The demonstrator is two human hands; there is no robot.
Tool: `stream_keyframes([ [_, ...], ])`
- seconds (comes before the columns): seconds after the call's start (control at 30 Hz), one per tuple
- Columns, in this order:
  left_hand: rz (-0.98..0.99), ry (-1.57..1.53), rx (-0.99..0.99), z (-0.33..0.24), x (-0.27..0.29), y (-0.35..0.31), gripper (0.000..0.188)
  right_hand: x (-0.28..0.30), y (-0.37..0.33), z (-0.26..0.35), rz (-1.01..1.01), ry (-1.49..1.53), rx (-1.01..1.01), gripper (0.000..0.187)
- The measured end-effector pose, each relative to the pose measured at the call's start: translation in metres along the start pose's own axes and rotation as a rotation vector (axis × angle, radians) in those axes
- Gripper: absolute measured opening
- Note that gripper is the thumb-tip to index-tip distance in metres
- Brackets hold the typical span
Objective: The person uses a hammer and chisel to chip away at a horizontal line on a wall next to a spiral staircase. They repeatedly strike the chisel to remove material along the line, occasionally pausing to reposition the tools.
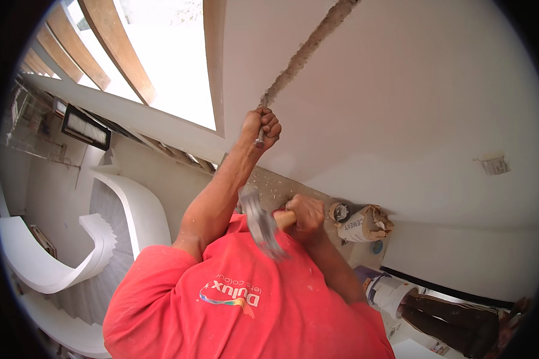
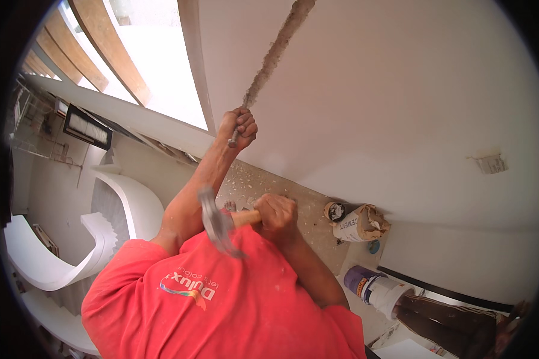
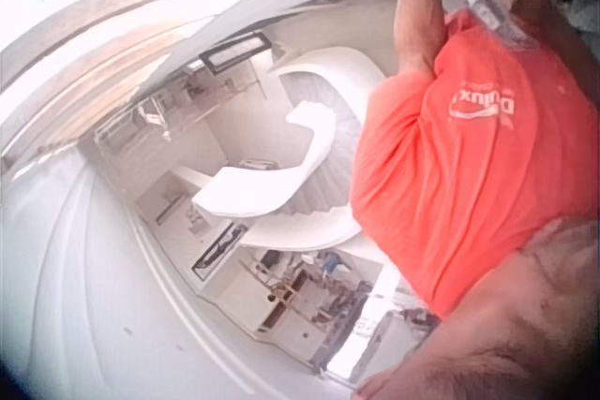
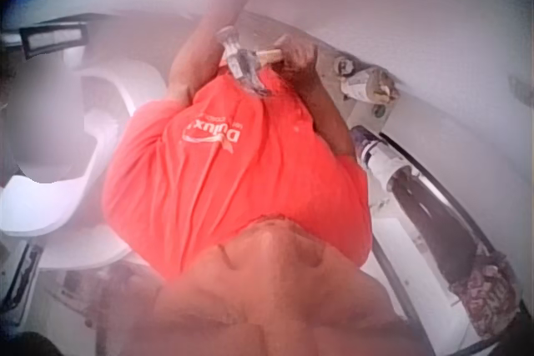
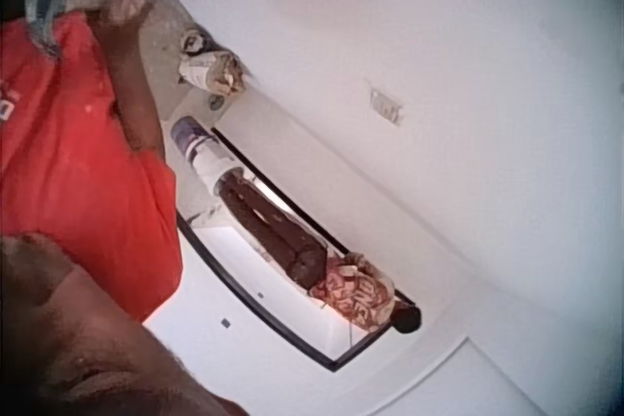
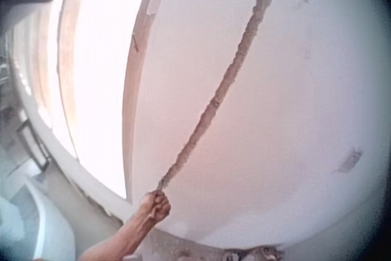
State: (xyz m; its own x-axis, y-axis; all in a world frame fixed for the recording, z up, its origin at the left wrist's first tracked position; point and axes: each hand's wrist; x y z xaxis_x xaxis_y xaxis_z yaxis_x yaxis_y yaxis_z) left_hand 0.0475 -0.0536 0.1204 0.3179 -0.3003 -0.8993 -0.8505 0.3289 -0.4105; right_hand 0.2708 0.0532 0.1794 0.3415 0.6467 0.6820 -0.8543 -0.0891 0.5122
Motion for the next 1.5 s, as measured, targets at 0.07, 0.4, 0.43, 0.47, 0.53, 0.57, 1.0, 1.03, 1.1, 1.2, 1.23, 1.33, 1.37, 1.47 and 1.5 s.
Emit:
stream_keyframes([
  [0.07, -0.002, 0.042, -0.01, 0.004, -0.004, -0.004, 0.029, -0.017, 0.004, -0.023, 0.077, -0.106, -0.253, 0.025],
  [0.4, -0.136, 0.755, -0.151, 0.028, 0.066, -0.003, 0.036, -0.013, -0.046, -0.023, -0.052, 0.116, -0.548, 0.017],
  [0.43, -0.058, 0.751, -0.161, 0.028, 0.067, -0.011, 0.037, -0.012, -0.045, -0.02, -0.074, 0.15, -0.525, 0.016],
  [0.47, 0.001, 0.708, -0.17, 0.026, 0.063, -0.011, 0.037, -0.009, -0.042, -0.015, -0.096, 0.185, -0.502, 0.015],
  [0.53, 0.115, 0.631, -0.171, 0.022, 0.048, -0.026, 0.037, -0.007, -0.045, -0.009, -0.097, 0.237, -0.511, 0.015],
  [0.57, 0.116, 0.591, -0.163, 0.02, 0.042, -0.032, 0.037, -0.006, -0.047, -0.01, -0.073, 0.257, -0.531, 0.015],
  [1.0, 0.076, 0.287, -0.065, 0.01, 0.012, -0.026, 0.034, 0.007, -0.029, 0.003, -0.016, 0.237, -0.361, 0.013],
  [1.03, 0.076, 0.276, -0.056, 0.008, 0.009, -0.027, 0.033, 0.008, -0.028, 0.002, -0.002, 0.227, -0.337, 0.014],
  [1.1, 0.112, 0.305, 0.001, 0.005, 0.002, -0.035, 0.032, 0.01, -0.027, 0.002, 0.029, 0.206, -0.288, 0.014],
  [1.2, 0.134, 0.314, 0.035, 0.003, -0.005, -0.038, 0.031, 0.01, -0.018, 0.008, -0.012, 0.148, -0.253, 0.017],
  [1.23, 0.135, 0.309, 0.033, 0.003, -0.007, -0.037, 0.031, 0.01, -0.016, 0.007, -0.008, 0.127, -0.219, 0.017],
  [1.33, 0.132, 0.247, 0.049, 0.009, -0.01, -0.029, 0.031, 0.012, -0.019, 0.001, -0.04, 0.085, -0.145, 0.019],
  [1.37, 0.129, 0.243, 0.058, 0.013, -0.011, -0.026, 0.031, 0.008, -0.027, -0.007, -0.075, 0.096, -0.126, 0.02],
  [1.47, 0.098, 0.227, 0.024, 0.009, -0.01, -0.029, 0.031, 0.017, -0.015, 0.0, 0.005, 0.237, -0.112, 0.023],
  [1.5, 0.092, 0.211, 0.016, 0.007, -0.012, -0.031, 0.031, 0.021, -0.008, 0.007, 0.058, 0.287, -0.119, 0.023],
])
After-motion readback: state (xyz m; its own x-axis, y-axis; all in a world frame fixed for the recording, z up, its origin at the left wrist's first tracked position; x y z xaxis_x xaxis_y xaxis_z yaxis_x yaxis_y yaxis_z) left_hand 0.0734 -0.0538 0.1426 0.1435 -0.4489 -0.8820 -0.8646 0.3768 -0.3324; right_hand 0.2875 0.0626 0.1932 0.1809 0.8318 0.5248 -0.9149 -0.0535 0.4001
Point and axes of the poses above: each hand's wrist, its own y-axis towards the middle knuckle, its own x-axis out of the back of the hand, z = x × y, and after that the axes turned 10 degrees about -x, right-handed
